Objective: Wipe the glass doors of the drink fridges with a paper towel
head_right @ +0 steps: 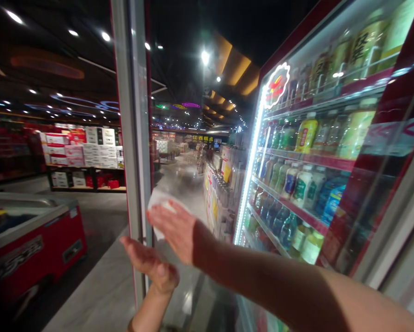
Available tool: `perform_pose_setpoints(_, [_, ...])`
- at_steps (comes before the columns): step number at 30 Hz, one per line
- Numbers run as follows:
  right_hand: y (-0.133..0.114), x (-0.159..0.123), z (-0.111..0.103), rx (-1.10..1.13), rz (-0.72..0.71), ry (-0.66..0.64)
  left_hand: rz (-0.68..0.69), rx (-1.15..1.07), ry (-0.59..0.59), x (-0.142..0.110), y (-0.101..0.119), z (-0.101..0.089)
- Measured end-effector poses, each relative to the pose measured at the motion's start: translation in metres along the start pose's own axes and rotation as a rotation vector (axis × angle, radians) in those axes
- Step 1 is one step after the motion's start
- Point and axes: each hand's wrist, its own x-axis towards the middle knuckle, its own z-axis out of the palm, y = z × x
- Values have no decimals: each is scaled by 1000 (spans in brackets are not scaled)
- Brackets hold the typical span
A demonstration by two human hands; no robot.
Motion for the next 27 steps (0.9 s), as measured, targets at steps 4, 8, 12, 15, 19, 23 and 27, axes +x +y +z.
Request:
perform_pose_setpoints(4, [36,19,-22,160,-6,26,-17,-32,28,3,10,-7])
perform_pose_setpoints(8, [148,33,-85,-18,474,-125,58,46,-131,16,27,-5])
perform_pose_setpoints(12, [125,-32,-114,-368,992,-98,258,281,-325,29,36,2])
perform_pose_setpoints(15, [7,-120,-104,-225,530,-218,303,337,-356,32,36,0])
perform_pose_setpoints(19, [-51,-210,-114,-143,425,-309,289,323,-370,32,38,-7])
perform_pose_setpoints(23, [6,-210,-134,-291,1134,-222,252,332,-357,32,43,-13])
perform_pose_setpoints(27, [-47,-160,-100,-287,1083,-219,226,336,-379,32,46,-21])
